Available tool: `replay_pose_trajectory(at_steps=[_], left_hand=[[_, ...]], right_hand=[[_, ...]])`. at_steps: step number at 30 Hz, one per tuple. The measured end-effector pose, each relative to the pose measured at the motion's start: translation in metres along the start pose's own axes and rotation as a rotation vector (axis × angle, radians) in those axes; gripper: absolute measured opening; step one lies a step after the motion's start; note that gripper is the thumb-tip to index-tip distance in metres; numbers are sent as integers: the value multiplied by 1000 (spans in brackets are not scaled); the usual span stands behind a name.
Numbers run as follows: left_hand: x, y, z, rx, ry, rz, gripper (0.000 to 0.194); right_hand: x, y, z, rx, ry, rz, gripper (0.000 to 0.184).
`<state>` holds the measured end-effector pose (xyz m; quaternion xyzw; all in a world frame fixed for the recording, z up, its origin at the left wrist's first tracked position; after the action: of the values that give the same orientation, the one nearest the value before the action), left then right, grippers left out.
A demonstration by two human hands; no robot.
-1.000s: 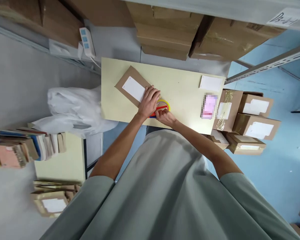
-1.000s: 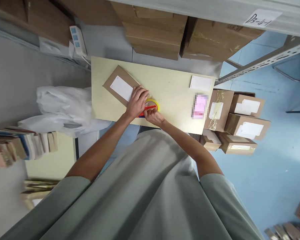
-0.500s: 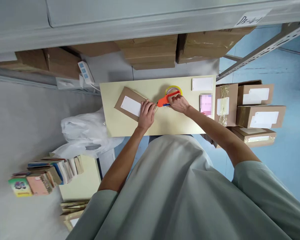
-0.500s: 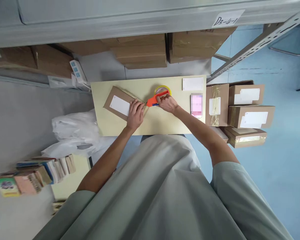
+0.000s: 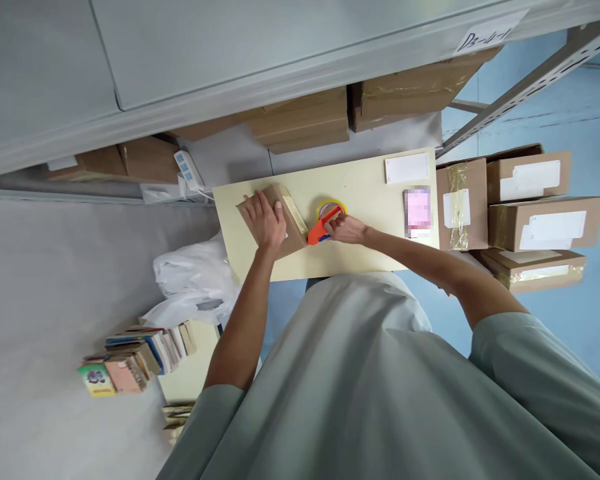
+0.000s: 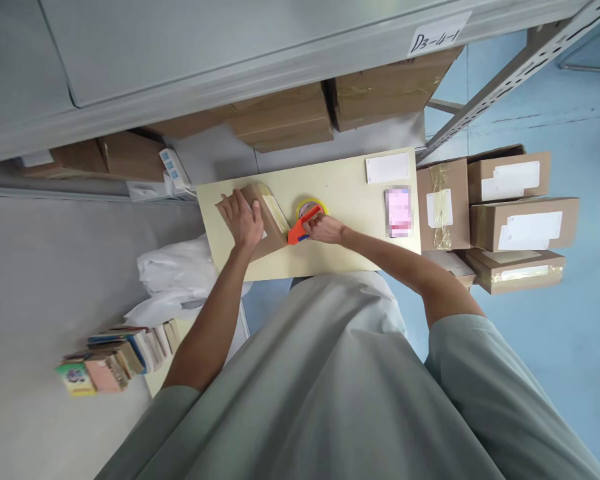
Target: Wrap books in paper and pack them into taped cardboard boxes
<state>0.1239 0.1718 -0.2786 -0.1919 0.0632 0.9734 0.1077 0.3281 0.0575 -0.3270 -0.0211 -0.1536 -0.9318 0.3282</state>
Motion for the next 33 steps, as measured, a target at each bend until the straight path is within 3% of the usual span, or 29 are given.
replay_pose_trajectory(at_steps=[4, 7, 12, 14, 16, 21, 24, 27, 33], left_hand=[[-22, 25, -13, 56, 4, -177, 71], [-32, 48, -19, 48, 0, -230, 65], [-31, 61, -24, 44, 1, -253, 58], [-29, 60, -25, 34, -3, -266, 57], [-28, 60, -26, 22, 0, -270, 57], [-25, 60, -31, 32, 32, -260, 55], [-24, 60, -32, 35, 44, -266, 53], [-23, 56, -31, 23, 68, -268, 48], [-21, 43, -28, -79, 120, -149, 32]], right_hand=[[56, -5, 4, -5, -96, 96, 46], [88, -10, 7, -12, -182, 59, 46], [114, -15, 12, 13, -236, 15, 45], [107, -12, 11, 37, -257, -33, 43], [85, -8, 10, 55, -266, -102, 41], [-18, 1, 10, 78, -186, -393, 46], [-55, -4, 15, 79, -136, -430, 50], [-60, -12, 19, 66, -100, -403, 48], [-38, -7, 14, 21, -66, -292, 51]])
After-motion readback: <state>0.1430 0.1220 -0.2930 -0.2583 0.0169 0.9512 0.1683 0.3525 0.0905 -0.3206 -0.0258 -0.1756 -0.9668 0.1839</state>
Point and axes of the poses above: each hand's wrist, its own y-axis away from the middle knuckle, its own z-axis out of the back of the hand, x = y × z, the point moved 6 cm from there along -y, towards the middle knuckle, and after that the axes turned 7 degrees about -z, right-handed, at the moved point
